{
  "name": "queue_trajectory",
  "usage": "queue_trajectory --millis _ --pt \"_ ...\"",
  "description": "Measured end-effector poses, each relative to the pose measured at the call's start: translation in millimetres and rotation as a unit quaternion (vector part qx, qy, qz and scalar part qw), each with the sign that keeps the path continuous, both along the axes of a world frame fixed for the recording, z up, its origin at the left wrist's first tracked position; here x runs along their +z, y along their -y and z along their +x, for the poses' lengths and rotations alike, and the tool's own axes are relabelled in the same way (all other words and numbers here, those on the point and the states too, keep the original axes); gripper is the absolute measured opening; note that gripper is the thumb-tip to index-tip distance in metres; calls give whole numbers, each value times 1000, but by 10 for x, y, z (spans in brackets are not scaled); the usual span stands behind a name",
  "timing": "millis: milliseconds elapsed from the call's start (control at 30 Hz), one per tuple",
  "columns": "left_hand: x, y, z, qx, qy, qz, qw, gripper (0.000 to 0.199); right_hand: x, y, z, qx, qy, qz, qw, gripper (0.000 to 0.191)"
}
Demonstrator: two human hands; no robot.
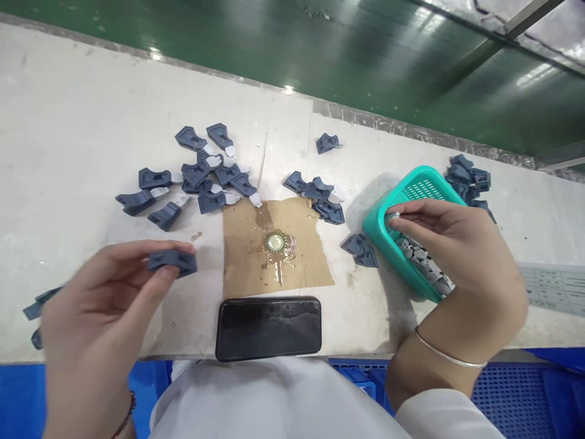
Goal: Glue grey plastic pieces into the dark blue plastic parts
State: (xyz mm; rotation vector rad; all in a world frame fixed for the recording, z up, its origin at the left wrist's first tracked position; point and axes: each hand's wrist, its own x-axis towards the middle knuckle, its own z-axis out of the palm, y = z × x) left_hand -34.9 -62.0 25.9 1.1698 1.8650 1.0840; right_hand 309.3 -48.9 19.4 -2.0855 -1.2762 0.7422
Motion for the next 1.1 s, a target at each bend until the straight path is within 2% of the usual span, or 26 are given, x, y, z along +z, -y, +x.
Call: queue_trajectory --millis 67,133,200,267,333,467,567,667,767,900,1100 --pt "24 -8 120 -24 70 -17 997 7 7 12 -14 -8 -6 69 998 16" --pt "-16 -27 137 -77 150 -36 985 8 21 14 -71 -9 -13 167 986 9" --pt "-79 -45 111 -107 212 -61 969 10 32 14 -181 7 -24 259 966 12" --pt "-138 -53 87 -110 256 -93 956 12 28 19 -340 43 -39 300 952 19" --pt "-195 -59 76 -111 282 -123 945 18 -7 32 -527 80 -65 288 952 21" --pt "-322 -83 59 -168 314 -146 923 27 -157 38 -869 186 -106 214 953 17" --pt "-377 -99 63 -191 343 -146 908 23 -253 0 -1017 299 -52 179 936 9" --pt "-370 -95 96 -197 381 -142 892 15 -282 -47 -1071 378 4 191 906 11" --pt "-359 -82 132 -198 410 -130 881 10 -271 -67 -1081 401 41 191 895 14" --pt "-388 -81 153 -206 407 -112 883 12 -266 -62 -1099 419 103 175 885 17" --pt "-342 -82 178 -173 394 -145 891 17 -277 -63 -1123 420 118 178 882 18"
